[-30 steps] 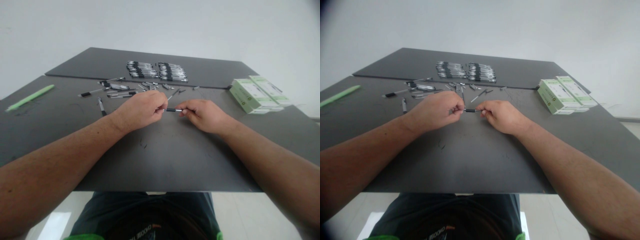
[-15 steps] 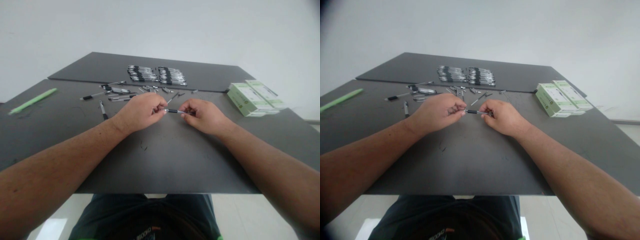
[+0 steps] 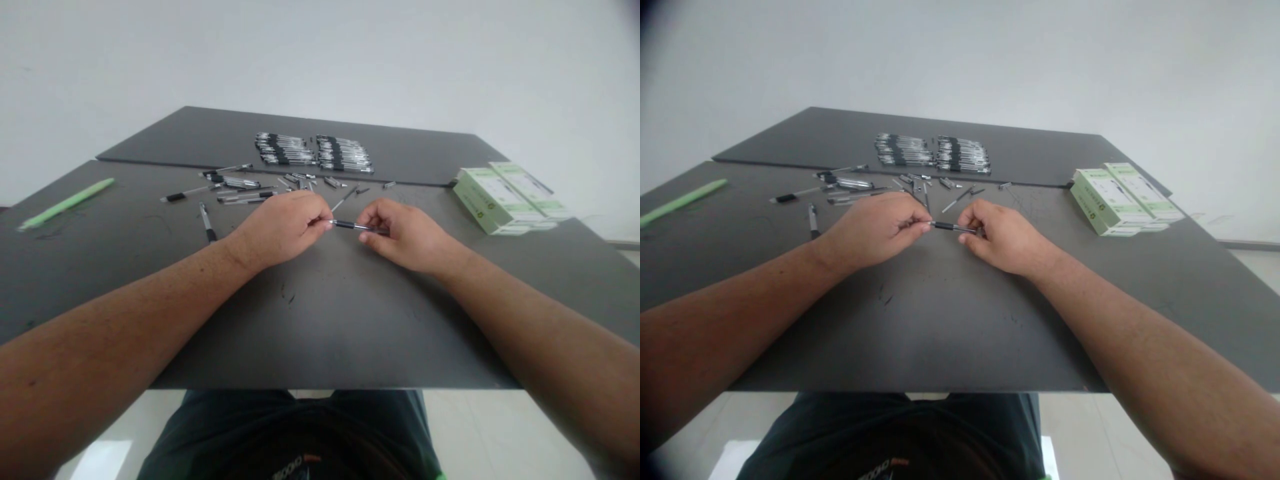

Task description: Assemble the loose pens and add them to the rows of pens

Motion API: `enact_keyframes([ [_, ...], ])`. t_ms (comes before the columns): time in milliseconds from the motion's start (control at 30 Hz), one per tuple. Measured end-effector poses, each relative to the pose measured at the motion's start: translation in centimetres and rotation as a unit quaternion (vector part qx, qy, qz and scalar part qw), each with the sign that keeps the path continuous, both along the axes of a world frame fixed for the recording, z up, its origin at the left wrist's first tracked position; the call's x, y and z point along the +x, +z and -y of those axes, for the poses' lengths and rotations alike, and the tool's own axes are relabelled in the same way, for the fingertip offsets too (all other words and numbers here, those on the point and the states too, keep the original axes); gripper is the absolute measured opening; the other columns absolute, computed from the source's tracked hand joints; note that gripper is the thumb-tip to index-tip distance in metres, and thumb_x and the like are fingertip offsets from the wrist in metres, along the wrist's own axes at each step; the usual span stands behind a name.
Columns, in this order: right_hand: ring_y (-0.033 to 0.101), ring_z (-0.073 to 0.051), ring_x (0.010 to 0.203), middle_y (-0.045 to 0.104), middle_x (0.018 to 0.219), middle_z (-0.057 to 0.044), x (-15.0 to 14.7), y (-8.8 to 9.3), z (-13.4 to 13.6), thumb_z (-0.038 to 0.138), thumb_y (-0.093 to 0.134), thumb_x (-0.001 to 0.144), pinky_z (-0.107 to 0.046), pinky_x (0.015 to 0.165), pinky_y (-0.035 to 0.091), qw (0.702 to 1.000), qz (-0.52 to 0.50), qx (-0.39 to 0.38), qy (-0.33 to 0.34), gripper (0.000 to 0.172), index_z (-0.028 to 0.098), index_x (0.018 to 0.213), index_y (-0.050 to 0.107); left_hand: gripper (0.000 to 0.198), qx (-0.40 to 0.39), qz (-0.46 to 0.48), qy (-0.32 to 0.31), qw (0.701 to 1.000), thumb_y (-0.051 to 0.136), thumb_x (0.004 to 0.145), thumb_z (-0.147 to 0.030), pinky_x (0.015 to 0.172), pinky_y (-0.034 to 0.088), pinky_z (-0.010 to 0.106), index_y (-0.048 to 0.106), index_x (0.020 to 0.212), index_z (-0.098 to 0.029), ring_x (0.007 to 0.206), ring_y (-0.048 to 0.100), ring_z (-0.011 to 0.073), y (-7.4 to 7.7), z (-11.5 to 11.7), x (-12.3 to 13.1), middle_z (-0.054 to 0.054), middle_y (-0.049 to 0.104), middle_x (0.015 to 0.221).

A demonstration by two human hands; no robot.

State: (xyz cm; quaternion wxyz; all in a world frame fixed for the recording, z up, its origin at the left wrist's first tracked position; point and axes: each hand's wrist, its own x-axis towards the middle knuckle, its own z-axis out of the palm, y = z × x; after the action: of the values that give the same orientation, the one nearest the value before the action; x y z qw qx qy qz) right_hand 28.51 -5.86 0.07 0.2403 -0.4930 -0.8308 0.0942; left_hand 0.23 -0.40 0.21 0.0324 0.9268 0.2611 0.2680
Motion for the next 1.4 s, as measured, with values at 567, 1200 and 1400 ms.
enact_keyframes([
  [567, 0.073, -0.023, 0.086, 0.083, 0.098, -0.006, -0.18, 0.09, 0.06, 0.032, 0.068, 0.1, -0.033, 0.079, 0.052, 1.0, 0.006, -0.017, 0.017, 0.014, 0.023, 0.108, 0.075, 0.02, 0.004, -0.007, -0.003, 1.0, 0.061, 0.107, -0.03, 0.096, 0.059, 0.039, 0.077, 0.103, -0.02, 0.102, 0.077, 0.0265, -0.05, 0.16, 0.07, 0.008, 0.081, 0.099],
  [1200, 0.071, -0.022, 0.083, 0.081, 0.093, -0.006, -0.33, 0.42, 0.29, 0.033, 0.062, 0.104, -0.032, 0.077, 0.049, 0.999, 0.016, -0.027, 0.029, 0.016, 0.023, 0.105, 0.075, 0.022, 0.013, -0.013, -0.016, 1.0, 0.059, 0.109, -0.03, 0.098, 0.059, 0.039, 0.078, 0.105, -0.019, 0.105, 0.078, 0.0268, 0.06, 0.28, 0.13, 0.008, 0.082, 0.101],
  [1400, 0.07, -0.022, 0.082, 0.079, 0.09, -0.005, -0.33, 0.53, 0.27, 0.036, 0.062, 0.104, -0.031, 0.075, 0.046, 0.999, 0.008, -0.041, 0.02, 0.02, 0.022, 0.104, 0.076, 0.022, 0.004, -0.02, -0.01, 1.0, 0.06, 0.108, -0.03, 0.1, 0.058, 0.039, 0.078, 0.105, -0.018, 0.107, 0.078, 0.027, 0.19, 0.4, 0.15, 0.009, 0.082, 0.103],
])
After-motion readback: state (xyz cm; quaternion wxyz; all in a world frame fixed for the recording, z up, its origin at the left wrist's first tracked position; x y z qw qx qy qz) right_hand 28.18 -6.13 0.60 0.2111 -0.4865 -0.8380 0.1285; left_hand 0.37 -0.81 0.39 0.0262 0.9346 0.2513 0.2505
